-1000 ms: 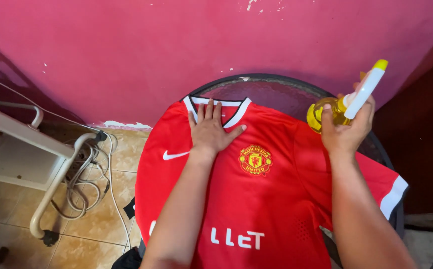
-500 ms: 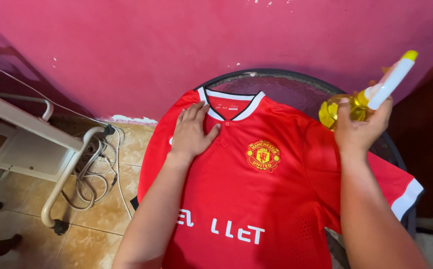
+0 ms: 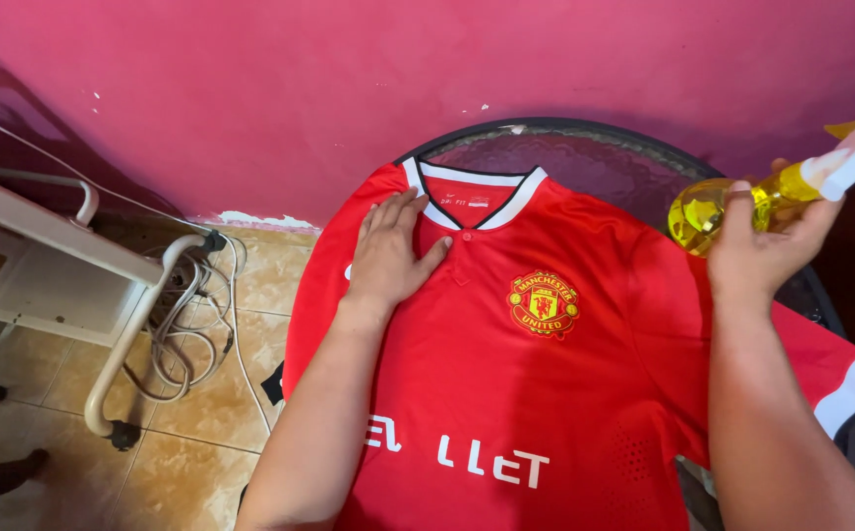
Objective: The person sprays a red Manchester United jersey with a yellow spray bottle while it is laid on a round glass table. They smooth the fabric with their hands, flip the jersey to spray the back, and then fold it on the table.
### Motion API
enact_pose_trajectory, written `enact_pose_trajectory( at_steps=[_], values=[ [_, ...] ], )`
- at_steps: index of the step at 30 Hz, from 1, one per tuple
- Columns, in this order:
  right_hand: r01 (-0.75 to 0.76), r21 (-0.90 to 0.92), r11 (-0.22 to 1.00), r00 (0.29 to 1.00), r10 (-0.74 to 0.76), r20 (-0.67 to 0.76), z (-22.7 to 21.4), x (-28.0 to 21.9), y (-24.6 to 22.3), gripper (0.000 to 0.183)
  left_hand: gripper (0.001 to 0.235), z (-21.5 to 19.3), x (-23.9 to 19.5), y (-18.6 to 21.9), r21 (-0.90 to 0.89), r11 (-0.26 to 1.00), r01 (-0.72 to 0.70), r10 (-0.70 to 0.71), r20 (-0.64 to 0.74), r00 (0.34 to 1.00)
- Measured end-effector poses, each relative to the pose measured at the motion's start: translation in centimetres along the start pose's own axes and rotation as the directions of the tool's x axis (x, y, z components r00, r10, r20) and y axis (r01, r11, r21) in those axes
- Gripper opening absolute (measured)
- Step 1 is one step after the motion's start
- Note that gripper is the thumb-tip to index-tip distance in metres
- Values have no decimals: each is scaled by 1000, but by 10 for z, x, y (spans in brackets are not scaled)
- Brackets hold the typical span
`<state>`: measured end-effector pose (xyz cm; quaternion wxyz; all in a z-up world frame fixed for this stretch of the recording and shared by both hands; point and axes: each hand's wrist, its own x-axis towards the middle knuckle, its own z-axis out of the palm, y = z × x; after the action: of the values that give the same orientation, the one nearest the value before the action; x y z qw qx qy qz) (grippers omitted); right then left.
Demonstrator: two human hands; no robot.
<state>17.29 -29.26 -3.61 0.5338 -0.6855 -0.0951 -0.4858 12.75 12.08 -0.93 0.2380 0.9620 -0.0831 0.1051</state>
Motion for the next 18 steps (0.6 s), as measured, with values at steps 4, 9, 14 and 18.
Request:
enact_pose_trajectory(
  at_steps=[4,9,14,18],
  values=[
    [-20,1,1000,1000,20,-15,-2,-2,6,62,67,-1,0,0,-9,1000,-11,11,-4,1000],
    [-44,-4,999,999,44,-17,0,-1,0,61,67,-2,0,2,-13,1000,3,-3,8,1000],
    [-26,-33,999,999,25,-30,1,0,-4,61,66,-3,0,3,-12,1000,-1,2,11,1000],
    [-41,-52,998,999,40,-24,2,2,-11,54,65,-4,-1,4,-15,1000,5,-5,13,1000]
  ],
)
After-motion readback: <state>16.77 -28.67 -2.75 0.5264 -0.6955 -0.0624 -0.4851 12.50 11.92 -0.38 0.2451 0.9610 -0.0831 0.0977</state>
